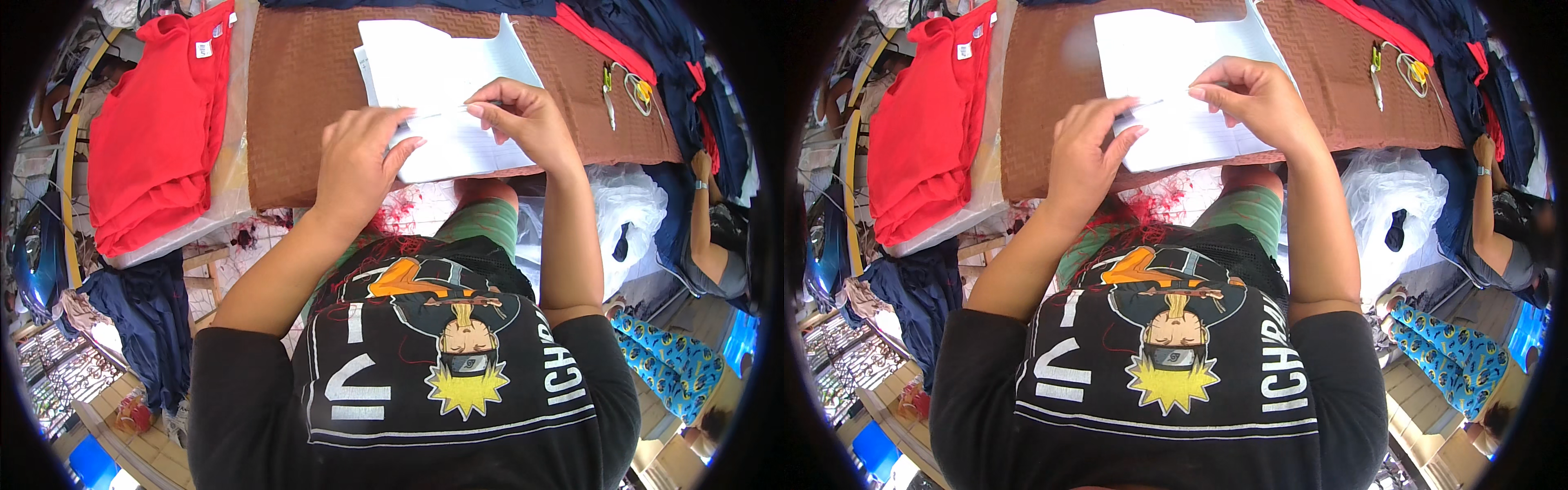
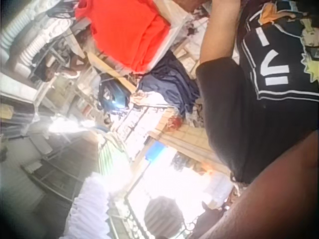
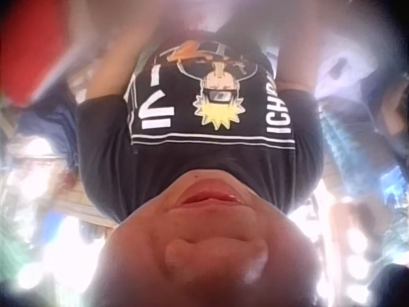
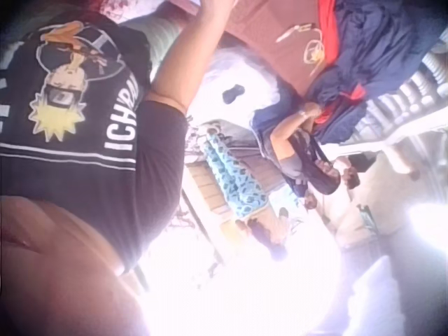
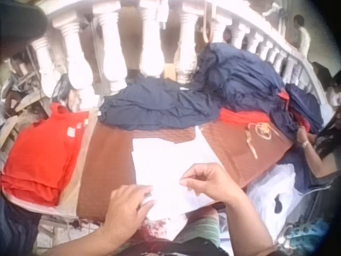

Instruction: The person trims loose threads from red shirts using a pair of snips and then records information in a notebook with a pen.

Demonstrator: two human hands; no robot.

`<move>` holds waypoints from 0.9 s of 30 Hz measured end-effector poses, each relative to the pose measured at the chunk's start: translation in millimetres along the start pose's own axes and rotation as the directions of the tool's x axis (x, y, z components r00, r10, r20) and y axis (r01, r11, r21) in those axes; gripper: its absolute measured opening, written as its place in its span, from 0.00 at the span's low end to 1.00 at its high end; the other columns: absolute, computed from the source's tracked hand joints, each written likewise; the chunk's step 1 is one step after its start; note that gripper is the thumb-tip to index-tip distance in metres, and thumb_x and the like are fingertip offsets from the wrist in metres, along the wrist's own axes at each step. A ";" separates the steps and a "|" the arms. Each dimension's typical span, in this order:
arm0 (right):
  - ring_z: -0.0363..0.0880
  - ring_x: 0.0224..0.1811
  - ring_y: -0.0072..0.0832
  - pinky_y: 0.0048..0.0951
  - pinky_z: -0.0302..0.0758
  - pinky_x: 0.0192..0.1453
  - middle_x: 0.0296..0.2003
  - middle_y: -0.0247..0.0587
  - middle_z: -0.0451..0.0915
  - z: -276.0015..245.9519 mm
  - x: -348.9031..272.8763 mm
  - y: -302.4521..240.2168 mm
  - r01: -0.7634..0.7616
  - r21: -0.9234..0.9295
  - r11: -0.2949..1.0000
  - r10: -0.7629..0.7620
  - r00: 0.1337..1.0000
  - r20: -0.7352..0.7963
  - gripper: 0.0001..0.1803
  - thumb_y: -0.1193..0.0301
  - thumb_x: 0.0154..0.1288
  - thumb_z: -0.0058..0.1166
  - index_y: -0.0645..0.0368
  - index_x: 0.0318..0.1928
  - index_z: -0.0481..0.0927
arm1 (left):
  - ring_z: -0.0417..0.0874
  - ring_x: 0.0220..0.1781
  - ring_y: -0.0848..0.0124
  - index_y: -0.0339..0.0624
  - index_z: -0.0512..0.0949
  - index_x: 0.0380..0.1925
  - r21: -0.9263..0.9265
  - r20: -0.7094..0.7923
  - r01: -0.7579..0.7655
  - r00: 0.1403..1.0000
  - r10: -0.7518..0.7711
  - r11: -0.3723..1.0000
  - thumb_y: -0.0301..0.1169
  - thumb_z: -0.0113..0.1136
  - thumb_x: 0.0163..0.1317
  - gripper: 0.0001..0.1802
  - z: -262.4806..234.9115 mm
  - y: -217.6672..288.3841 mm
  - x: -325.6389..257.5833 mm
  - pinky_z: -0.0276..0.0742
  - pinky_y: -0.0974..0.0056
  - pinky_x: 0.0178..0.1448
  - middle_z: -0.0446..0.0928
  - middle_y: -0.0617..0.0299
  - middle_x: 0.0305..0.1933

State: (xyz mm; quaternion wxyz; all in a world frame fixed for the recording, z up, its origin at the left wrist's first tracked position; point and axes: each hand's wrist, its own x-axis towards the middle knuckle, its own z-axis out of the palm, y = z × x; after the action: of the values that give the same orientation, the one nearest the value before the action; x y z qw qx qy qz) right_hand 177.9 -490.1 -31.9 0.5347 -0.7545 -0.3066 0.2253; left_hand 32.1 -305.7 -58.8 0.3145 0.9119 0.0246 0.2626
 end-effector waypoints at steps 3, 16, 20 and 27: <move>0.71 0.20 0.13 0.16 0.68 0.24 0.23 0.30 0.78 5.5 -1.3 4.2 0.013 0.262 0.965 -0.010 1.000 -0.012 0.08 0.67 0.62 0.61 0.60 0.35 0.82 | 0.77 0.36 0.62 0.42 0.81 0.37 -0.086 -0.017 -0.013 1.000 0.012 0.996 0.31 0.63 0.58 0.08 6.6 5.8 0.6 0.69 0.58 0.45 0.79 0.61 0.31; 0.67 0.12 0.21 0.20 0.64 0.18 0.14 0.37 0.72 71.3 22.9 25.7 -0.166 0.407 0.898 0.160 0.986 0.049 0.25 0.55 0.71 0.45 0.63 0.26 0.77 | 0.76 0.36 0.52 0.38 0.75 0.32 0.130 0.288 0.153 0.940 -0.185 0.980 0.42 0.54 0.66 0.16 15.0 -15.5 -18.1 0.68 0.51 0.41 0.75 0.49 0.27; 0.67 0.11 0.23 0.21 0.64 0.15 0.13 0.38 0.71 75.0 23.3 24.2 -0.161 0.472 0.867 0.165 0.986 0.033 0.26 0.56 0.72 0.42 0.63 0.24 0.76 | 0.74 0.35 0.50 0.37 0.72 0.32 0.088 0.289 0.070 0.953 -0.093 0.994 0.43 0.50 0.68 0.18 13.4 -18.6 -22.1 0.67 0.50 0.41 0.74 0.48 0.27; 0.74 0.16 0.25 0.24 0.72 0.22 0.21 0.43 0.77 58.1 33.9 34.3 -0.095 0.595 0.798 0.186 0.978 -0.093 0.24 0.55 0.74 0.38 0.61 0.29 0.75 | 0.73 0.50 0.55 0.39 0.72 0.32 0.092 0.268 0.027 0.962 -0.051 0.995 0.45 0.52 0.65 0.19 3.2 -23.8 -33.4 0.65 0.51 0.52 0.75 0.53 0.45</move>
State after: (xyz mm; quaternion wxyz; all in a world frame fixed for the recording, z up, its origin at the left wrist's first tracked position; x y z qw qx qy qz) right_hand 170.8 -435.7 -83.8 0.7443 -0.5874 -0.1251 0.2919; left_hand 7.8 -295.4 -90.4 0.2796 0.9514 0.0110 0.1282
